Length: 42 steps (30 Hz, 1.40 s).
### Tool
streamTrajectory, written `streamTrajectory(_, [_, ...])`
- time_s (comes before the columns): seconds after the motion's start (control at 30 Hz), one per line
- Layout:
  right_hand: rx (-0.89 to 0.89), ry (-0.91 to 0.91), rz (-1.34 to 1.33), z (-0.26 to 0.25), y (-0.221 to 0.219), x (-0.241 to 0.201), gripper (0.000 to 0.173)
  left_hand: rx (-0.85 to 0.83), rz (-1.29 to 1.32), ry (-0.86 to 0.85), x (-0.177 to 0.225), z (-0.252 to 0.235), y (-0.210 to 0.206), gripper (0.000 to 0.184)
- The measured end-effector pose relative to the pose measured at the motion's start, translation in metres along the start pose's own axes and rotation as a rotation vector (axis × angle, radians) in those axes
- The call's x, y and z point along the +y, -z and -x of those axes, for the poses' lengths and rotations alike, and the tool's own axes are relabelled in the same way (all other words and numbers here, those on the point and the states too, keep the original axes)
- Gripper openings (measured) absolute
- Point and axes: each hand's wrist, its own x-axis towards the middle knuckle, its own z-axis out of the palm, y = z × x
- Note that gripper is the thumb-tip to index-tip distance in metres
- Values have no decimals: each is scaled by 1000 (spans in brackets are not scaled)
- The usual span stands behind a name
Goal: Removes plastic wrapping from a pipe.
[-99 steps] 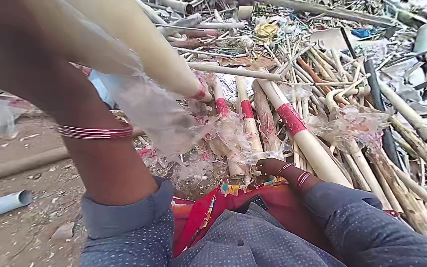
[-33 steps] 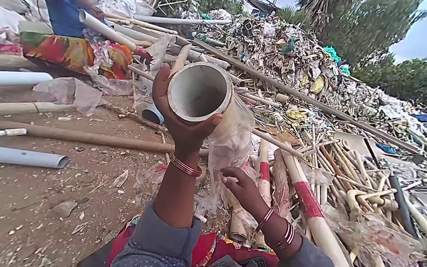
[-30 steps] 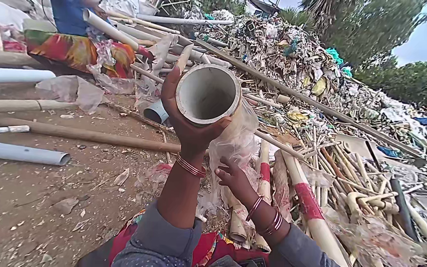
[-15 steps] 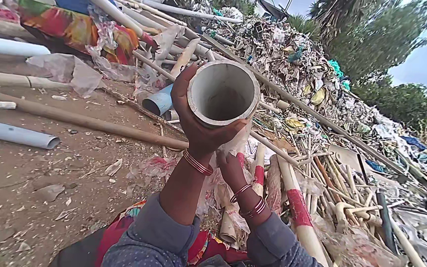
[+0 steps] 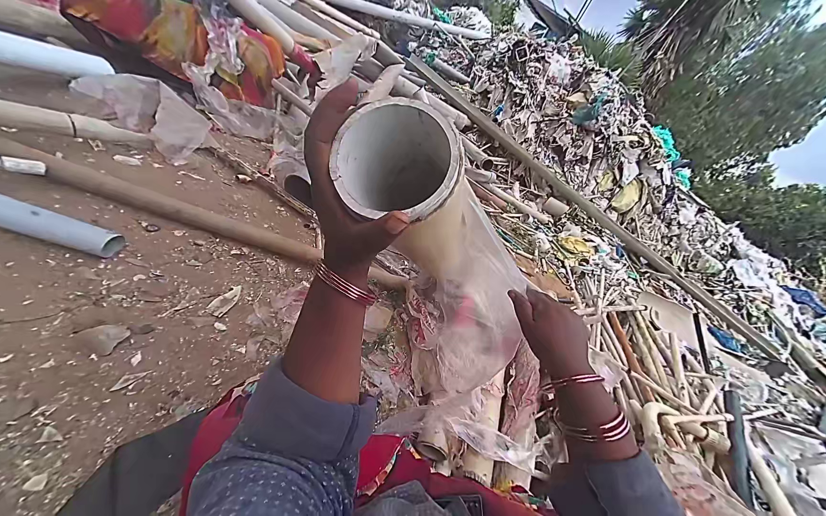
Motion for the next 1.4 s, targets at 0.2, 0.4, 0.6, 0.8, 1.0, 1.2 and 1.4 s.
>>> streamTrajectory(0.2, [92,-129,91,-60,20,33,48,-105,-47,-37,11,6,-16,105])
streamTrajectory(0.4, [69,-191,-444,-52,0,37,30,-44,10,-32,15,14,-20,102])
streamTrajectory(0.6, [144,9,-845,15,-38,51,59,117,-65,24,-4,3,9,110])
streamTrajectory(0.8, [5,-37,-920,53,-88,-1,33,220,-17,93,-13,1,24,116])
streamTrajectory(1.0, [-533,-116,-1139,17,-135,-50,52,156,-12,77,0,8,7,112])
streamTrajectory(1.2, [8,-305,-1593,-35,-136,-41,43,104,31,49,9,15,-14,100])
streamTrajectory(1.4, [297,-267,-1523,-73,-82,-26,40,104,-123,54,14,14,-18,106])
